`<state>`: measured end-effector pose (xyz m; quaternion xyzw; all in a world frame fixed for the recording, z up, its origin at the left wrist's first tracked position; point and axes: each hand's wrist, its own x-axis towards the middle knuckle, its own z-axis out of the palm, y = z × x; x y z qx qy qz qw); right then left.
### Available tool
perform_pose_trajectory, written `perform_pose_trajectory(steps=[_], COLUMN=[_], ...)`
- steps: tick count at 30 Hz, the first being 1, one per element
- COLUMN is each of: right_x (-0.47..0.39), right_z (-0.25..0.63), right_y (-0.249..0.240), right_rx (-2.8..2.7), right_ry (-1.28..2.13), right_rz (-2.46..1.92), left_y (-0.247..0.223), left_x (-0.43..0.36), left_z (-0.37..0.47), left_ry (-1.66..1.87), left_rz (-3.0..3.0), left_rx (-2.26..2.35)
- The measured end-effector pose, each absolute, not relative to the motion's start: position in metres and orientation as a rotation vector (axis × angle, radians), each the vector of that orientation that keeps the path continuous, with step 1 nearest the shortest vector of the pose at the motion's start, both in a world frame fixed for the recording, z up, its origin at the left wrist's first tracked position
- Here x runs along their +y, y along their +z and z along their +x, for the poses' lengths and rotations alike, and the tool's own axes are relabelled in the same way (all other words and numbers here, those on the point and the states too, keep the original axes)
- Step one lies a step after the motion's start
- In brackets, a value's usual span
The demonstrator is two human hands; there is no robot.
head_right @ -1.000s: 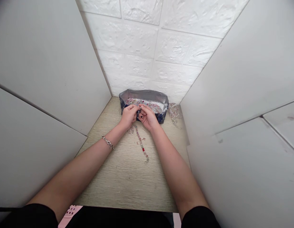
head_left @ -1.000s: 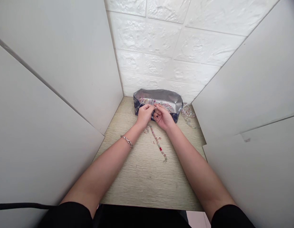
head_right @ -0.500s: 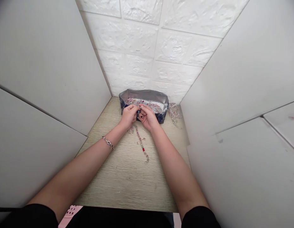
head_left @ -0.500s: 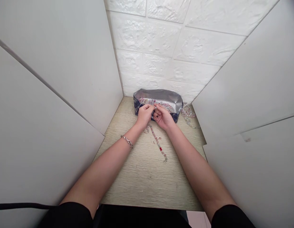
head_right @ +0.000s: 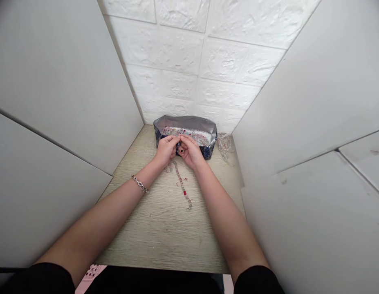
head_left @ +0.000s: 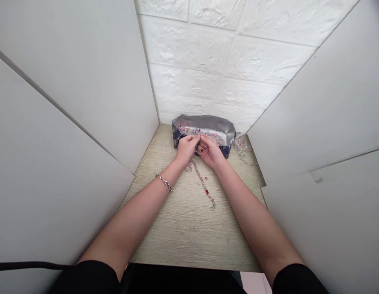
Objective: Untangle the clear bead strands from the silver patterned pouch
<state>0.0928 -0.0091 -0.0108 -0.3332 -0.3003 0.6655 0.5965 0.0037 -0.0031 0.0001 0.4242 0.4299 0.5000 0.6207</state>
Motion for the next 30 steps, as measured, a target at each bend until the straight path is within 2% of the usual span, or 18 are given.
perform_pose_trajectory(steps=[9,16,18,30], right_x=[-0.007,-0.012,-0.014,-0.020], right_z=[0.099,0.107,0.108,0.102], right_y=[-0.009,0.009,0.013,0.029], right_rx=[-0.988,-1.685,-1.800,-1.931], right_ry=[1.258,0.458,0.331,0.207], right_rz=[-0.983,-1.353,-1.388,-1.464], left_y=[-0.002,-0.004,-0.004,0.001], left_x=[-0.002,0.000,0.000,0.003], left_z=[0.001,-0.002,-0.002,-0.007], left_ry=[1.095,1.021,0.992,0.861], left_rz=[0.974,0.941,0.940,0.826], left_rx=[0.867,0.807,0.775,0.658])
